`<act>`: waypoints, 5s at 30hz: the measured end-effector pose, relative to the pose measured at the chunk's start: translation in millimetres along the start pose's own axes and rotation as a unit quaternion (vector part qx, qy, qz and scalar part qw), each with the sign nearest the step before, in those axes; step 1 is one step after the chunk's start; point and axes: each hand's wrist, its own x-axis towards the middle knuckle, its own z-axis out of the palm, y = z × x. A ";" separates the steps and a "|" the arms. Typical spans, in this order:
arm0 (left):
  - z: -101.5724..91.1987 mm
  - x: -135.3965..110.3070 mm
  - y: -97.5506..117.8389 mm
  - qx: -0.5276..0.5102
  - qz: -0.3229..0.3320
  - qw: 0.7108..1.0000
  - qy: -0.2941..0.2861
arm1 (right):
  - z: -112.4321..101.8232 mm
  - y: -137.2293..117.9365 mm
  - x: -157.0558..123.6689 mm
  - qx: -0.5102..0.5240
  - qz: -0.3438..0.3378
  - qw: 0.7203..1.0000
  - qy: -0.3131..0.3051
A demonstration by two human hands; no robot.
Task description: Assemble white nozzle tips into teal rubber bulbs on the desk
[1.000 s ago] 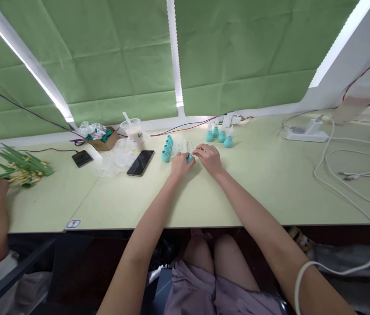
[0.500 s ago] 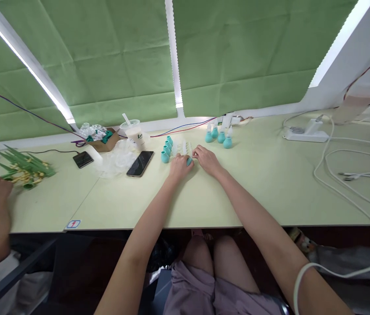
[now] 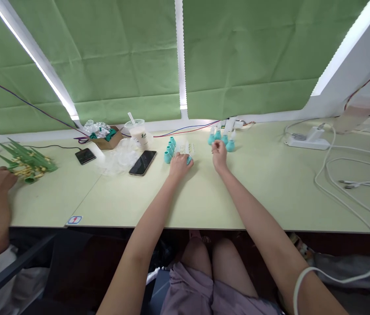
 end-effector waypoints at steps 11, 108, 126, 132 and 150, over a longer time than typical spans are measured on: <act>-21.7 6.8 -32.9 -0.131 -0.222 0.941 0.220 | 2.0 -25.9 -16.2 0.043 -0.005 0.977 -0.207; -30.3 10.2 -60.0 -0.360 -0.322 0.804 0.347 | 85.7 -70.5 -18.3 -0.184 -0.132 0.941 -0.252; -27.3 10.7 -65.4 -0.363 -0.371 0.792 0.322 | 85.4 -61.3 -26.1 -0.244 -0.186 0.924 -0.227; -25.2 10.5 -66.5 -0.368 -0.370 0.790 0.322 | 81.1 -58.7 -28.5 -0.252 -0.198 0.920 -0.225; -37.7 43.9 -114.7 -0.236 -0.256 0.922 0.170 | 0.5 -51.1 -38.0 -0.158 -0.143 0.965 -0.151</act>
